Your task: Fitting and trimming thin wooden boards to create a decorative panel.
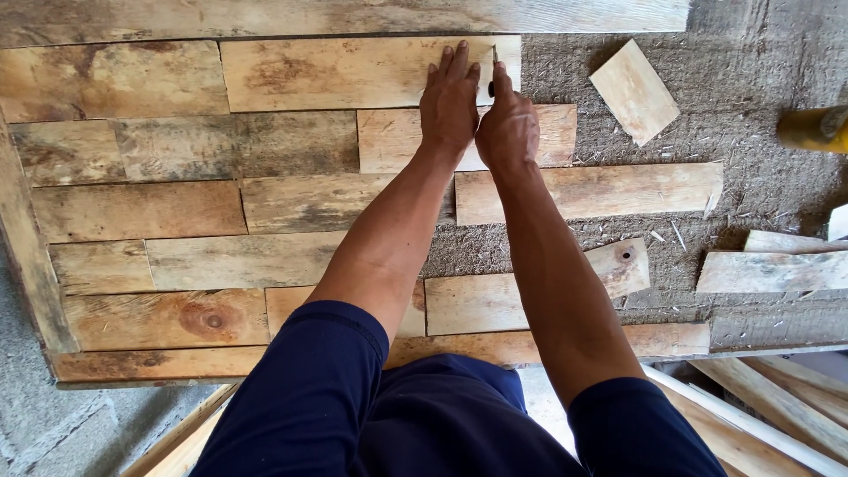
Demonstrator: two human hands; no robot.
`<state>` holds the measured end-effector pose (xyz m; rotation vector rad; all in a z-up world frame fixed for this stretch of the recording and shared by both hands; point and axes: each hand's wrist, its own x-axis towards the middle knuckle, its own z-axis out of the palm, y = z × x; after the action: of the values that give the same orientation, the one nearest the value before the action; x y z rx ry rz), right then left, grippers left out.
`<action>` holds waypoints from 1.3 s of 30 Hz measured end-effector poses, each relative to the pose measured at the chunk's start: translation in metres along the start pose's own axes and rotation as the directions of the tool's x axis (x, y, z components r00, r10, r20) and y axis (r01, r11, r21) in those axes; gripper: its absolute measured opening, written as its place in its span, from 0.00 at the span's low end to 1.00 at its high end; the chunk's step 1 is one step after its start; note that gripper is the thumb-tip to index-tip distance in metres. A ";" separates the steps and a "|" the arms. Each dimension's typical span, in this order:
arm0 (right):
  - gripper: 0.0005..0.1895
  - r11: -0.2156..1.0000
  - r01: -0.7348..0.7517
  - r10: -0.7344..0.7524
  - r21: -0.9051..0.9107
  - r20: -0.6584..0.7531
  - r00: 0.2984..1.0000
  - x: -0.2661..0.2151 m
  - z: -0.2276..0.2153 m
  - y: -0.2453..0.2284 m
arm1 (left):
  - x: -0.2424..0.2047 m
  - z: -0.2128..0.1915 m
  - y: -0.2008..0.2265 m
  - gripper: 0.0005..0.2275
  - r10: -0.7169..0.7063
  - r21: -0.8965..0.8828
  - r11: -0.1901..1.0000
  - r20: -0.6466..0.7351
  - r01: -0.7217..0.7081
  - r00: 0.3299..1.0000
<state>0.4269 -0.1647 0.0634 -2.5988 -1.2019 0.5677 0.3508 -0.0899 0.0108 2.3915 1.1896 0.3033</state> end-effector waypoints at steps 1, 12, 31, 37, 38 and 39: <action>0.34 1.000 -0.003 0.003 0.000 0.000 1.000 -0.001 0.002 0.002 | -0.001 -0.001 0.001 0.16 0.001 -0.001 1.000 0.002 -0.001 1.000; 0.34 1.000 0.025 -0.026 -0.016 -0.030 0.999 -0.023 -0.004 0.003 | -0.006 -0.012 0.007 0.20 0.013 0.016 1.000 -0.030 -0.012 0.999; 0.33 0.997 0.082 -0.082 0.003 -0.046 0.996 -0.062 0.005 0.022 | -0.012 -0.005 0.009 0.17 -0.015 -0.056 0.998 -0.081 0.010 0.997; 0.34 0.999 0.047 -0.047 0.017 -0.029 0.998 -0.065 0.001 0.020 | -0.018 -0.003 0.008 0.21 -0.006 -0.065 0.998 -0.097 0.000 0.995; 0.34 0.998 0.067 -0.067 -0.001 -0.023 0.997 -0.067 0.001 0.022 | -0.018 -0.003 0.008 0.21 0.001 -0.037 0.999 -0.102 -0.005 0.995; 0.35 0.996 0.084 -0.084 -0.020 -0.017 0.996 -0.069 0.002 0.025 | -0.019 -0.001 0.009 0.21 0.010 -0.013 1.000 -0.104 -0.011 0.995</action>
<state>0.4026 -0.2332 0.0703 -2.5498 -1.3103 0.5175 0.3451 -0.1093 0.0164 2.3967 1.2171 0.4427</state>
